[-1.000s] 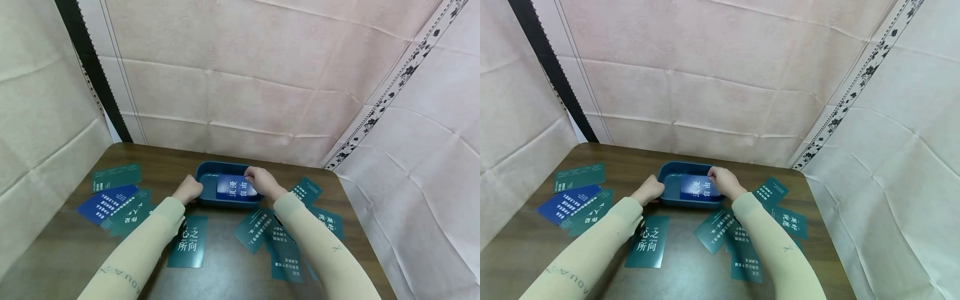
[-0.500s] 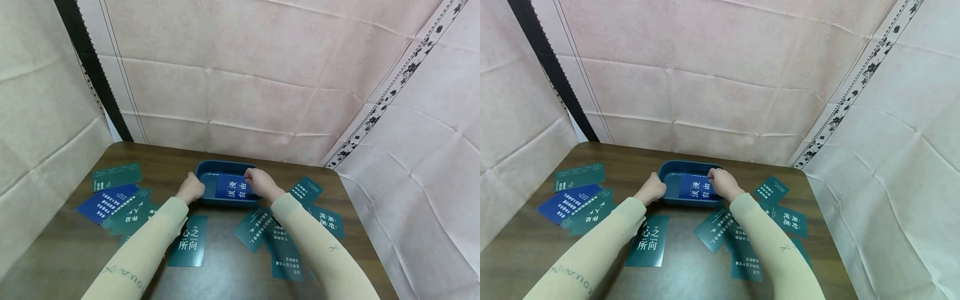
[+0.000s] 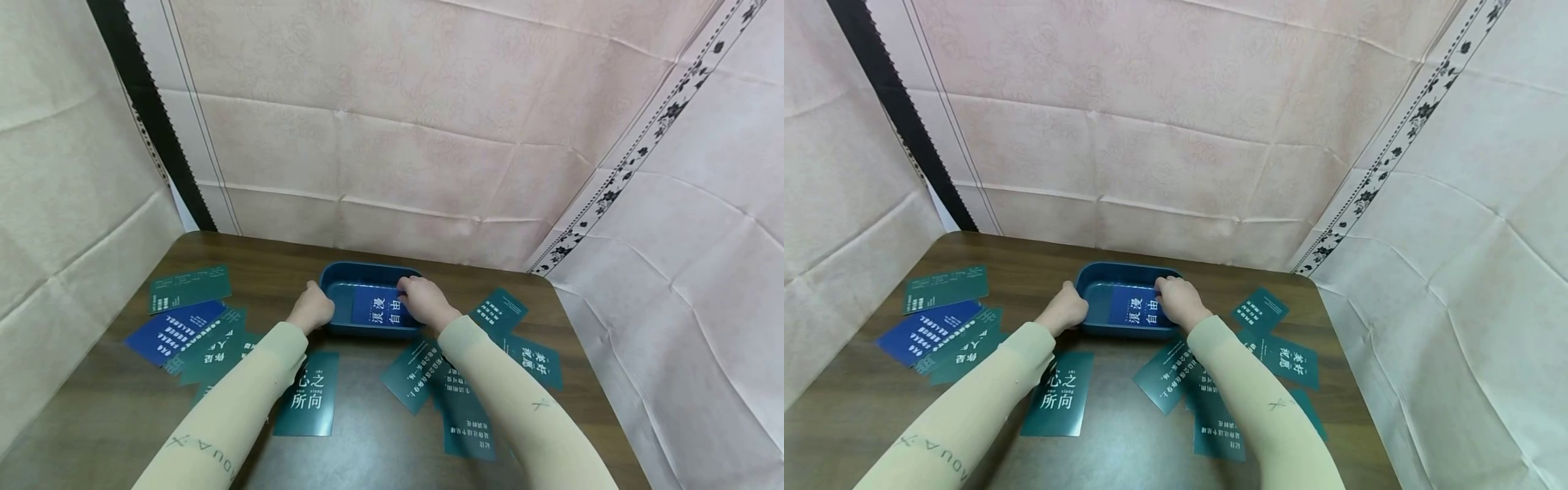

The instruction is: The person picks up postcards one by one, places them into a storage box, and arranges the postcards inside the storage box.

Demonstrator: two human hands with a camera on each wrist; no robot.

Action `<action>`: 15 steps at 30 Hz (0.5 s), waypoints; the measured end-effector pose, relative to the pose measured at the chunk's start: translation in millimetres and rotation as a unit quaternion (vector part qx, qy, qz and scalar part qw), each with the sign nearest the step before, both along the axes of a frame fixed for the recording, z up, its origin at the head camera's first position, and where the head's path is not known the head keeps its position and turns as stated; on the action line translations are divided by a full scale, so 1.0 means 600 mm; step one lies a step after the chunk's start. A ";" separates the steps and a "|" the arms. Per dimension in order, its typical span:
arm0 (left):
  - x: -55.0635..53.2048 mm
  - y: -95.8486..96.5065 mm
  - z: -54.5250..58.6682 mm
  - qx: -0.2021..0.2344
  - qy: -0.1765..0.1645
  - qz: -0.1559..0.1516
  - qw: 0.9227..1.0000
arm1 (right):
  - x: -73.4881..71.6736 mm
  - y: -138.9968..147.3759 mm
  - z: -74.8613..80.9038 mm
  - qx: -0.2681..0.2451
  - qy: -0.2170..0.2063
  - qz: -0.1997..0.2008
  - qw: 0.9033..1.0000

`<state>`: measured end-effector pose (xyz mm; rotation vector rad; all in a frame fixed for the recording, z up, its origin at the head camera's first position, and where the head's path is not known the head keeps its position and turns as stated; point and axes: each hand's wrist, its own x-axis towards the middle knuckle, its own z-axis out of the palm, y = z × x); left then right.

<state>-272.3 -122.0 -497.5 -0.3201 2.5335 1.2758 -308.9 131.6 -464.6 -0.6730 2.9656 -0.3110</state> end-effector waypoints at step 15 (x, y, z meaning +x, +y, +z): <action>-0.001 0.001 0.001 0.004 -0.006 0.003 1.000 | 0.005 0.000 0.001 0.039 0.020 0.013 0.999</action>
